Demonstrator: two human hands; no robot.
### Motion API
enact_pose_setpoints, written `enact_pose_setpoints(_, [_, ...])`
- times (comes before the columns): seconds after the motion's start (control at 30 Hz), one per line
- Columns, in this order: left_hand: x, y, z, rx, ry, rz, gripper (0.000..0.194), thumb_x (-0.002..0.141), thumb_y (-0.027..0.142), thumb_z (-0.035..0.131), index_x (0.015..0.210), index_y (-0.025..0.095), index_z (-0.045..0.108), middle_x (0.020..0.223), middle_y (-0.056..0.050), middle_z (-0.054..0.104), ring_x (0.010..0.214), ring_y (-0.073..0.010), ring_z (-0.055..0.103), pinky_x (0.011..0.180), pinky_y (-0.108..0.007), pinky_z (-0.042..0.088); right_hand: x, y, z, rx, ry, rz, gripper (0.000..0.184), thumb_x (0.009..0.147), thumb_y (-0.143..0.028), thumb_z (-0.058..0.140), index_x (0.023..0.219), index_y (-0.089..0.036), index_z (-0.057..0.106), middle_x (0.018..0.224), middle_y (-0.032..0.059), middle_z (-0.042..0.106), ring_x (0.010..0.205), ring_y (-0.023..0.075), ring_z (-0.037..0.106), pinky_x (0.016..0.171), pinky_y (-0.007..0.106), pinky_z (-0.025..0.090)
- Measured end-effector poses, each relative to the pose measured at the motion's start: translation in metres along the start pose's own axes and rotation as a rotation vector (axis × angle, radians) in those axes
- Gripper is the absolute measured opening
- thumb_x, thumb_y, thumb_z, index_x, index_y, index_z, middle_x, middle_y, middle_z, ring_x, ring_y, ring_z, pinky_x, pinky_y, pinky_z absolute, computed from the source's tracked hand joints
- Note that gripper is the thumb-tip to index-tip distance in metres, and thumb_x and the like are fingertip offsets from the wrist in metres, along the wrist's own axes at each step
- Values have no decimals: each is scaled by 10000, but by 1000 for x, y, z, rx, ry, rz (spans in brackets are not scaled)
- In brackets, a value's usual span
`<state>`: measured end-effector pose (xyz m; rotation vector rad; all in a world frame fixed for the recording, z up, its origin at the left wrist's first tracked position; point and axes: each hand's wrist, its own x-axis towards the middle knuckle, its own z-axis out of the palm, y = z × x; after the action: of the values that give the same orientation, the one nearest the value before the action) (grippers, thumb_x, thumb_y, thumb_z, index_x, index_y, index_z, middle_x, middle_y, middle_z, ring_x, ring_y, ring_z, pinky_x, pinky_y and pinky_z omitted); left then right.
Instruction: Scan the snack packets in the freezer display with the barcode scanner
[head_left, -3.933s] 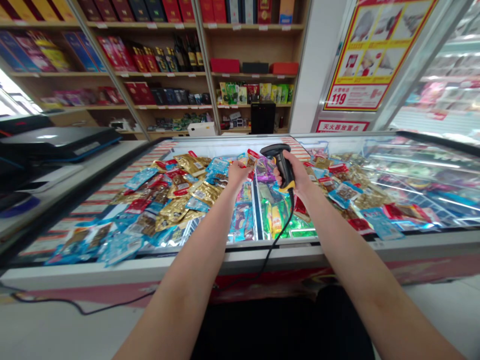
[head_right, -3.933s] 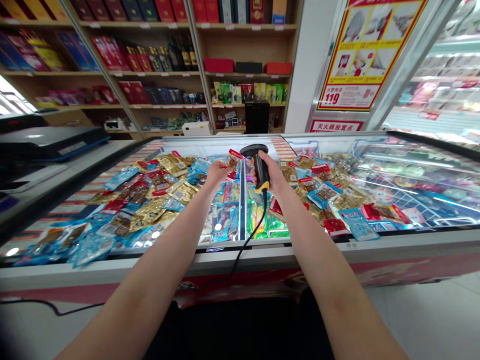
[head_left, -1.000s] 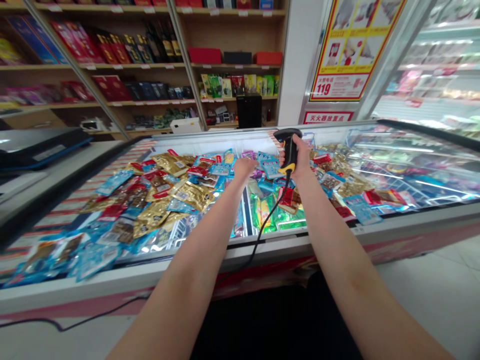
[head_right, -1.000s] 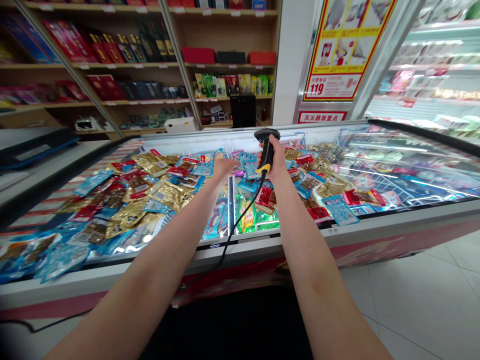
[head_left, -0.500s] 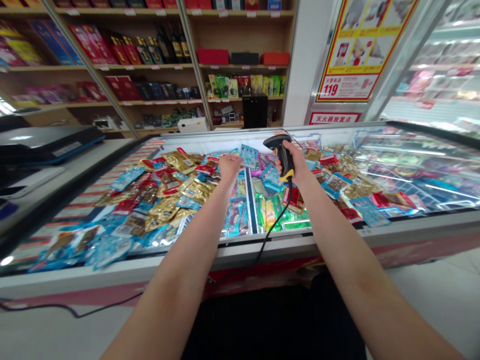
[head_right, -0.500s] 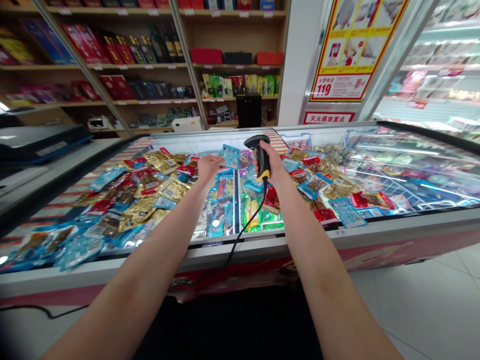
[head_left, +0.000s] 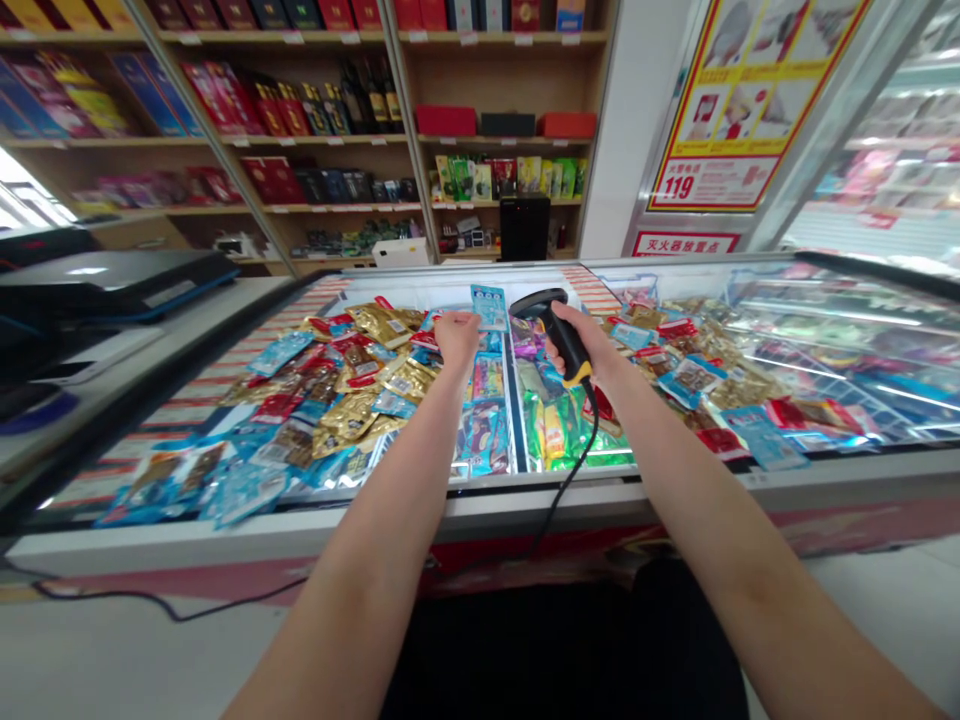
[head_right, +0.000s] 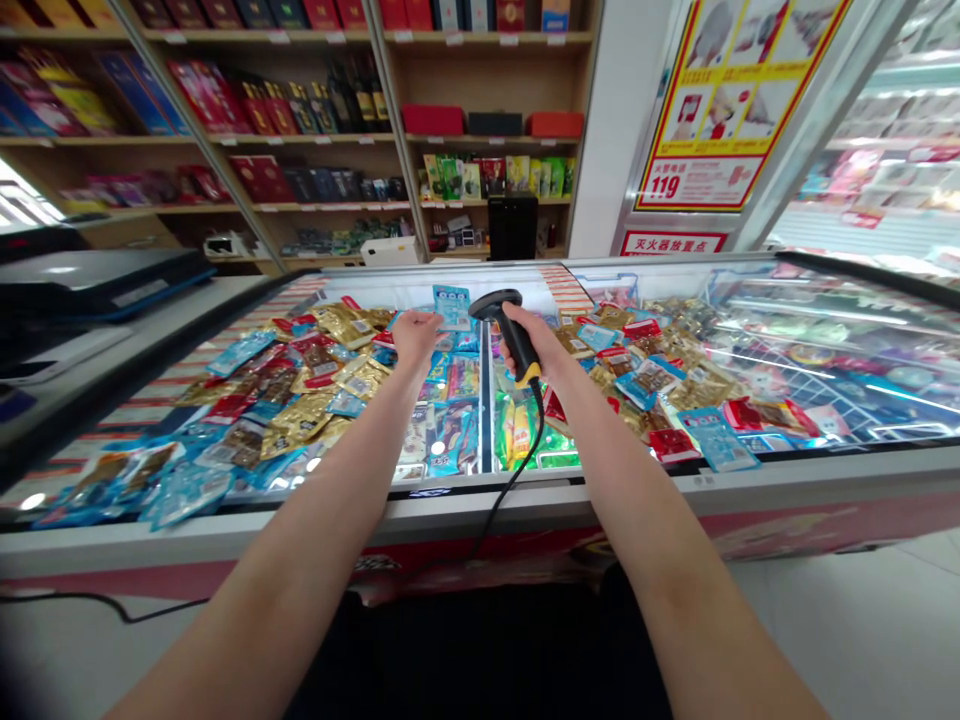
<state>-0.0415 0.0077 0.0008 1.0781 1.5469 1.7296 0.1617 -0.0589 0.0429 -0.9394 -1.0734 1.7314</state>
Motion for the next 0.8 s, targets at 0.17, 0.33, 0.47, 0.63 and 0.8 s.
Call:
enact_pose_setpoints(0.17, [2,-4,1,34,6,-4,71,719,159,629,750,165,566,726,8,627,694,-147,681,651,-265,588,0,1,-1,-7,-28,-25,428,962,-578,551,859,-168,618,488,27,601,325,138,521,289,218,429])
enact_pose_setpoints(0.33, [3,-4,1,71,14,-10,68,727,168,618,767,169,563,761,0,647,711,-150,692,673,-271,586,1,2,-3,-24,-53,-26,436,939,-601,574,873,-173,623,502,25,614,336,137,531,302,217,447])
enact_pose_setpoints(0.47, [2,-2,1,77,15,-13,68,731,171,617,766,168,559,759,0,645,710,-151,691,676,-273,584,2,3,-4,-44,-60,-37,440,962,-580,544,856,-162,629,501,29,609,337,132,532,305,212,447])
enact_pose_setpoints(0.63, [4,-4,0,76,20,8,67,729,170,622,758,170,562,718,12,620,689,-153,683,646,-267,570,0,2,-2,-53,-55,-27,454,968,-588,539,852,-158,623,503,27,606,337,127,535,314,203,444])
enact_pose_setpoints(0.8, [5,-5,0,88,11,14,78,730,165,622,750,175,547,696,19,606,691,-160,681,662,-280,562,-3,-1,3,-78,-41,-1,456,1007,-567,474,860,-157,606,481,18,589,323,123,518,309,199,429])
